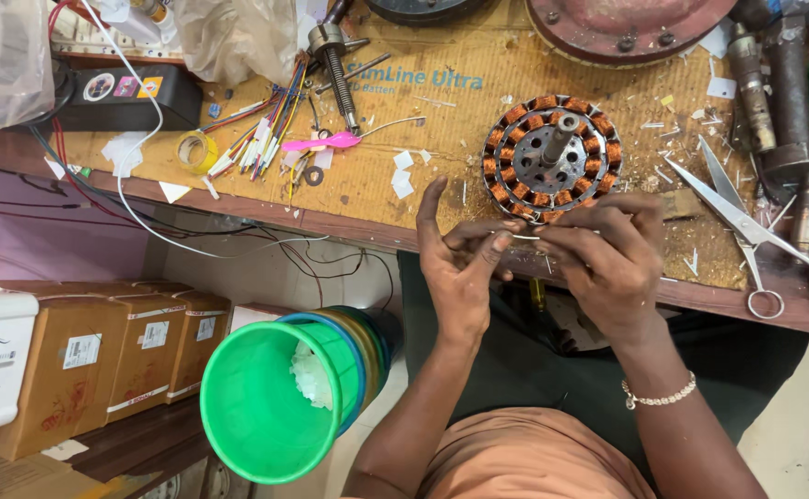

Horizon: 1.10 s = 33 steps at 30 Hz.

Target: The person is repairing an electrical stator by hand. They use a hammer to tap components into place, then use scissors to cut and insert small white plastic spacers into the slots between copper windings.

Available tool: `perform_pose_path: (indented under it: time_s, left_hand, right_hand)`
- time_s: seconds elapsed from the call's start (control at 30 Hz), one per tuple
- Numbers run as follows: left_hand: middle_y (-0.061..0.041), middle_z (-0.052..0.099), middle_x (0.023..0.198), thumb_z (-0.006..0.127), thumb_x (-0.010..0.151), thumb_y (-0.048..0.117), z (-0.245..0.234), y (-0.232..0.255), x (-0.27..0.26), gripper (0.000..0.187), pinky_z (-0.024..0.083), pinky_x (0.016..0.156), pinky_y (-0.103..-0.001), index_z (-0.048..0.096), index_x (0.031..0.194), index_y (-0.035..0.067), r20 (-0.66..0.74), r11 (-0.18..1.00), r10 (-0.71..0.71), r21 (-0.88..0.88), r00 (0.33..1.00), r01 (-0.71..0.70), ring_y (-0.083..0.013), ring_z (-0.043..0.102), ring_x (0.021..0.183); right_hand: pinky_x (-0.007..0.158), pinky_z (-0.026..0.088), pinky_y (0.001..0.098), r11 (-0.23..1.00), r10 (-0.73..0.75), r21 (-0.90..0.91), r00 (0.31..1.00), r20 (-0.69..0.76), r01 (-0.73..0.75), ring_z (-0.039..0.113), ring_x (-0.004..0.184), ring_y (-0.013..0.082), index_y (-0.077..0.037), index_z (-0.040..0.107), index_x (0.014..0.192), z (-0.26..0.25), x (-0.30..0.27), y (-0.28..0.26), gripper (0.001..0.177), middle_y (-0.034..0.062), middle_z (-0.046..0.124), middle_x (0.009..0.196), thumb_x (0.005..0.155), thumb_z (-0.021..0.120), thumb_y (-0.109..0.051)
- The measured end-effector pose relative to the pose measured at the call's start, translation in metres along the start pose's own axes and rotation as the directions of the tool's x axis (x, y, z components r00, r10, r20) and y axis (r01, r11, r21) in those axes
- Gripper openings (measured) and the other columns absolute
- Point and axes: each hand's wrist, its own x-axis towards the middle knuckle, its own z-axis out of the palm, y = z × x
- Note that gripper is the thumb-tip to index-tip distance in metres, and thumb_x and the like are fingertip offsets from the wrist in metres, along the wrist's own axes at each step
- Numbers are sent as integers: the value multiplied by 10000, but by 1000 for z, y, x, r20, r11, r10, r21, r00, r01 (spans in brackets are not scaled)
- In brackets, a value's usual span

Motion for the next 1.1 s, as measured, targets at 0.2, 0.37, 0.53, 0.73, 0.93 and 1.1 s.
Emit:
perform_pose_path:
  time_s: [0.2,0.37,0.53,0.73,0.93,1.1]
  left_hand:
    - [-140,769,1033,725,933,-29,1,1,-4,906,536,603,-196,178,1646,95,41,996,33,79,999,-36,-127,730,857]
    - [-153,766,1036,703,962,-59,6,-3,-6,877,543,678,-212,179,1651,82,113,990,56,124,992,-70,-142,737,920]
    - [-174,756,1078,667,988,-92,7,-10,-12,773,604,865,-283,229,1607,61,110,980,128,138,986,-143,-168,735,993]
    - [-168,749,1128,668,1008,-81,5,-19,-13,382,598,924,-299,474,1314,37,159,987,146,36,976,-154,-189,739,1084]
    - [-119,700,1178,757,927,-17,8,7,-5,120,577,864,-279,716,1024,41,134,931,233,256,963,-261,-146,668,1031]
    - [-79,514,1169,849,832,76,21,52,0,159,423,969,-356,738,946,80,300,618,397,612,868,-494,-192,514,1104]
  right_hand:
    - [972,465,379,1000,13,-21,999,47,-12,597,1076,234,-108,780,1021,-7,1,6,237,6,724,1039,816,888,-156]
    - [958,481,377,1000,-4,-2,996,86,5,605,1060,240,-124,769,978,-10,3,5,220,-11,733,996,785,875,-129]
    - [932,484,399,999,-38,28,989,141,34,612,1046,256,-82,764,1011,-18,8,2,301,31,741,1032,745,878,-162]
    - [921,527,369,994,46,90,994,96,-55,629,1034,232,-95,750,987,-19,7,3,242,9,742,1044,781,877,-90]
    - [901,526,368,990,55,125,992,118,-69,623,1036,232,-89,753,990,-20,11,4,238,13,748,1059,788,878,-83]
    - [888,511,404,993,-59,112,990,128,45,614,1034,230,-95,760,976,-30,22,6,261,29,733,1022,756,901,-84]
